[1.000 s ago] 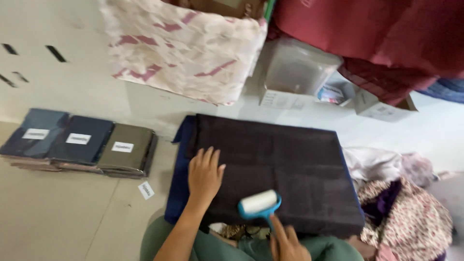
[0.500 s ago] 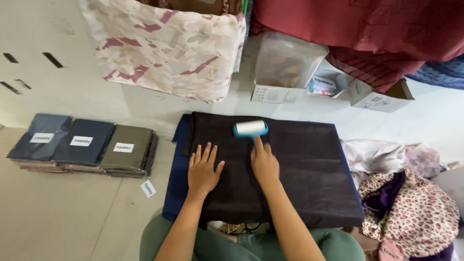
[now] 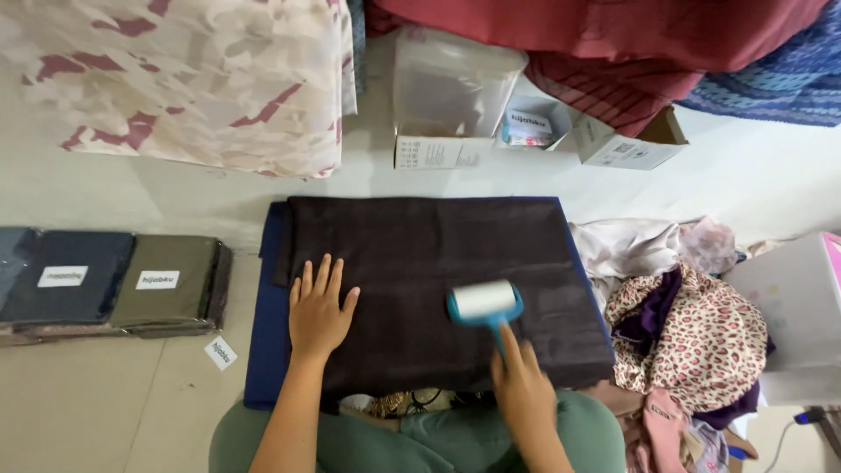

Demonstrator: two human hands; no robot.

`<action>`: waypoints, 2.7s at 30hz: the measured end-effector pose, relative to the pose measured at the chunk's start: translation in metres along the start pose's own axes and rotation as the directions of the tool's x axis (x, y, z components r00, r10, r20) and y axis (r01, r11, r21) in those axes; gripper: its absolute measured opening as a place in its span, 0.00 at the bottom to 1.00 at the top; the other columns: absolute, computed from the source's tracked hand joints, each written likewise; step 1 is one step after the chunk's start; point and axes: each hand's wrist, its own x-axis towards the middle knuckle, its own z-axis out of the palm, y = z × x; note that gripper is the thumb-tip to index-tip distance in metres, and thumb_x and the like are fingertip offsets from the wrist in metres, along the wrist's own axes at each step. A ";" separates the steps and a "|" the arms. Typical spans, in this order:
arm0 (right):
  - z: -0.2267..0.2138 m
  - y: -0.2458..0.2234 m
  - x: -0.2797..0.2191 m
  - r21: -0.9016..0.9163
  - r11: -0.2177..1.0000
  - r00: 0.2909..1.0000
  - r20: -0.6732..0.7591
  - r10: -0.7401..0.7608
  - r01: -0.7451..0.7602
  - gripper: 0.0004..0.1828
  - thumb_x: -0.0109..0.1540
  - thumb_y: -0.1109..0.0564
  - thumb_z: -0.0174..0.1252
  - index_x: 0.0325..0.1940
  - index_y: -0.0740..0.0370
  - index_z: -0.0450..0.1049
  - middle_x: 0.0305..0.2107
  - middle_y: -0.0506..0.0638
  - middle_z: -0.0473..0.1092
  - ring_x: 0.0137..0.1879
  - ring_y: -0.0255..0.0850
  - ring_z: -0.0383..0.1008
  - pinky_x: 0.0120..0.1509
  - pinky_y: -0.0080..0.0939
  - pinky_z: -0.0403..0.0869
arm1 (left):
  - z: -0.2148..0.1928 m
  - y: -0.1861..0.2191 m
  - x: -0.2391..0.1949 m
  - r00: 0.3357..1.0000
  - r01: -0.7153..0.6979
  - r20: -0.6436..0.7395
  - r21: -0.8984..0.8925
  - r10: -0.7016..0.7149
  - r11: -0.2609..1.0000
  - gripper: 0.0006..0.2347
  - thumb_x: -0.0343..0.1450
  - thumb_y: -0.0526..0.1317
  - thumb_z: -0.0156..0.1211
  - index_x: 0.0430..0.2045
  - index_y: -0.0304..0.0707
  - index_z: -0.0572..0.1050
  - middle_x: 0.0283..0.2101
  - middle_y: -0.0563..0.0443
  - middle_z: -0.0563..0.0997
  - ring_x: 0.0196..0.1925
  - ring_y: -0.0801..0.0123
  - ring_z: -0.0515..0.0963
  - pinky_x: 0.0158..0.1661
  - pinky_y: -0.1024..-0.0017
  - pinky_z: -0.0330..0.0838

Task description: The person uses a lint roller to clean a black piece of fabric laid on a blue mat. They then fold the fabric into a small rectangle, place it into a clear plastic bag, and seal the package.

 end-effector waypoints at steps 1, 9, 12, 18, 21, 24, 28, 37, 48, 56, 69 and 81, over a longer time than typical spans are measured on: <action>0.012 -0.008 0.032 0.007 0.999 0.994 -0.102 -0.035 0.036 0.32 0.65 0.45 0.52 0.75 0.35 0.57 0.48 0.56 0.69 0.30 0.69 0.74 0.27 0.67 0.68 | -0.001 0.001 0.000 1.000 -0.010 -0.006 0.007 0.010 1.000 0.30 0.77 0.62 0.31 0.73 0.51 0.54 0.78 0.54 0.52 0.79 0.53 0.47 0.71 0.54 0.44; 0.036 -0.057 0.197 0.187 0.974 0.982 -0.166 -0.094 0.125 0.29 0.68 0.50 0.49 0.75 0.44 0.57 0.43 0.62 0.67 0.34 0.70 0.74 0.32 0.68 0.71 | -0.002 -0.004 0.002 0.999 -0.010 -0.043 0.026 0.011 1.000 0.29 0.76 0.60 0.36 0.72 0.53 0.57 0.77 0.55 0.55 0.79 0.54 0.49 0.71 0.54 0.45; 0.031 -0.034 0.151 0.111 0.982 0.966 -0.227 -0.125 0.153 0.28 0.66 0.49 0.52 0.72 0.44 0.61 0.40 0.62 0.68 0.31 0.71 0.74 0.30 0.70 0.71 | -0.003 -0.003 0.003 0.993 0.038 0.110 -0.003 -0.037 0.999 0.30 0.76 0.62 0.31 0.74 0.55 0.51 0.78 0.58 0.48 0.80 0.57 0.42 0.73 0.56 0.39; -0.003 0.040 -0.047 0.041 0.999 0.992 -0.128 0.001 0.004 0.33 0.64 0.45 0.54 0.74 0.30 0.58 0.41 0.51 0.68 0.28 0.65 0.72 0.30 0.63 0.70 | 0.017 -0.013 0.005 0.999 -0.017 -0.026 0.120 0.020 0.993 0.30 0.75 0.62 0.37 0.72 0.54 0.57 0.77 0.55 0.56 0.78 0.51 0.52 0.70 0.55 0.48; -0.009 0.066 -0.092 -0.019 0.986 0.978 -0.126 0.164 -0.167 0.36 0.62 0.47 0.57 0.73 0.21 0.60 0.30 0.38 0.68 0.18 0.46 0.58 0.25 0.37 0.62 | 0.007 -0.007 0.004 1.000 -0.005 0.009 0.105 0.004 0.994 0.30 0.75 0.61 0.36 0.73 0.54 0.56 0.78 0.56 0.54 0.79 0.53 0.50 0.70 0.55 0.47; 0.013 0.097 -0.064 -0.285 0.910 0.951 -0.166 0.261 -0.299 0.41 0.57 0.35 0.55 0.73 0.07 0.51 0.36 0.37 0.65 0.24 0.51 0.72 0.24 0.49 0.70 | -0.002 -0.002 0.003 0.997 0.016 0.073 0.080 -0.022 0.997 0.30 0.75 0.62 0.34 0.73 0.55 0.53 0.78 0.57 0.50 0.79 0.54 0.47 0.71 0.55 0.43; -0.015 0.063 0.055 0.039 0.996 0.986 -0.139 0.091 -0.086 0.33 0.65 0.46 0.52 0.75 0.33 0.57 0.44 0.59 0.67 0.30 0.70 0.71 0.31 0.67 0.67 | -0.006 0.001 0.004 0.993 0.049 0.108 0.056 -0.055 0.997 0.30 0.75 0.62 0.32 0.74 0.55 0.51 0.79 0.58 0.48 0.80 0.56 0.44 0.72 0.55 0.41; -0.013 0.043 0.214 0.180 0.984 0.989 -0.147 0.024 0.003 0.28 0.65 0.48 0.51 0.70 0.39 0.61 0.41 0.62 0.67 0.39 0.73 0.73 0.40 0.74 0.69 | -0.015 0.002 0.004 0.991 0.052 0.118 0.062 -0.059 0.997 0.30 0.75 0.62 0.32 0.74 0.56 0.51 0.79 0.59 0.48 0.81 0.59 0.42 0.73 0.57 0.40; -0.016 0.160 -0.078 0.072 0.954 0.951 -0.087 0.297 -0.291 0.37 0.60 0.47 0.61 0.72 0.22 0.61 0.54 0.40 0.74 0.58 0.49 0.76 0.42 0.51 0.75 | 0.002 -0.006 0.005 0.997 0.034 0.066 0.095 -0.040 0.995 0.30 0.74 0.62 0.33 0.73 0.57 0.53 0.79 0.59 0.51 0.80 0.56 0.47 0.71 0.56 0.44; -0.017 0.134 0.075 0.094 0.995 0.963 -0.268 0.018 0.008 0.30 0.64 0.52 0.57 0.72 0.39 0.63 0.53 0.60 0.72 0.41 0.65 0.77 0.34 0.64 0.72 | 0.004 -0.007 0.005 0.995 0.060 0.070 0.090 -0.066 0.994 0.31 0.74 0.63 0.32 0.73 0.56 0.54 0.79 0.59 0.51 0.80 0.54 0.47 0.72 0.54 0.43; -0.111 0.113 0.206 0.309 0.939 0.977 -0.191 -0.092 0.149 0.27 0.63 0.47 0.57 0.68 0.39 0.69 0.42 0.62 0.78 0.51 0.58 0.79 0.54 0.51 0.71 | -0.001 -0.005 0.006 0.999 0.032 0.035 0.041 -0.034 0.999 0.30 0.74 0.62 0.34 0.73 0.58 0.53 0.78 0.60 0.51 0.80 0.57 0.46 0.72 0.57 0.43; -0.250 0.107 0.239 0.539 0.834 0.931 -0.351 0.097 0.116 0.23 0.68 0.51 0.54 0.68 0.50 0.72 0.22 0.47 0.59 0.27 0.38 0.56 0.34 0.42 0.56 | -0.031 -0.014 -0.020 0.830 -0.038 -0.464 -0.603 -0.311 0.797 0.16 0.81 0.43 0.49 0.57 0.34 0.76 0.56 0.43 0.79 0.57 0.57 0.79 0.57 0.62 0.71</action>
